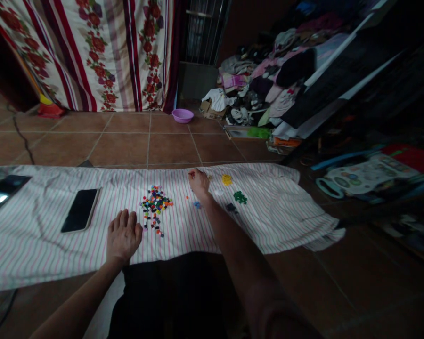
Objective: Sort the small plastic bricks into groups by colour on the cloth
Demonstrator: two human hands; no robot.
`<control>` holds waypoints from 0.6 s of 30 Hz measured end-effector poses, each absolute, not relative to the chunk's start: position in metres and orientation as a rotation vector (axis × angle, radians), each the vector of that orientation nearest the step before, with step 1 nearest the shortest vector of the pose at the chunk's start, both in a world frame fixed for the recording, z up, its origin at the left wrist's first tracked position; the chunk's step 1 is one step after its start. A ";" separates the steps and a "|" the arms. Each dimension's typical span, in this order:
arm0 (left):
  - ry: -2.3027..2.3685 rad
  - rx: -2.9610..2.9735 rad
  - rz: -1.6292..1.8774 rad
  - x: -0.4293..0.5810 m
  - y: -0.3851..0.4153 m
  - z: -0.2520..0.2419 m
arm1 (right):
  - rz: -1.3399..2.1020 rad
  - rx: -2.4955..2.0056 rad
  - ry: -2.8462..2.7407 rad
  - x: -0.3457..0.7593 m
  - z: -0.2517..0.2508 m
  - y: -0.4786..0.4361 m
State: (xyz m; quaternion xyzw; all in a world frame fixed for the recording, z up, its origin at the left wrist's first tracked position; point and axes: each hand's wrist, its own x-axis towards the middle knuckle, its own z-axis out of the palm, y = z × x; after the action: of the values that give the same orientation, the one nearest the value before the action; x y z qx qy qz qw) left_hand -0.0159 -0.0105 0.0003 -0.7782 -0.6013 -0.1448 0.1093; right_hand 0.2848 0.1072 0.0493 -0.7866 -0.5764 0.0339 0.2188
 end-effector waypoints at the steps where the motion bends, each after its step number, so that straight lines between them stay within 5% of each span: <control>1: -1.769 -2.291 -0.427 -0.016 -0.011 0.000 | 0.084 -2.190 -1.580 0.291 0.052 0.107; 18: -1.806 -2.319 -0.454 -0.016 -0.011 0.000 | -0.013 -2.300 -1.422 0.375 0.071 0.078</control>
State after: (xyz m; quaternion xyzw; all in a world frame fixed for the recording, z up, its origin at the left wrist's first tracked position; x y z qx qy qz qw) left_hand -0.0159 -0.0106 0.0005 -0.7770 -0.6051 -0.1521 0.0837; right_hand 0.3749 0.0776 0.0709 -0.8304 -0.5133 -0.0047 0.2168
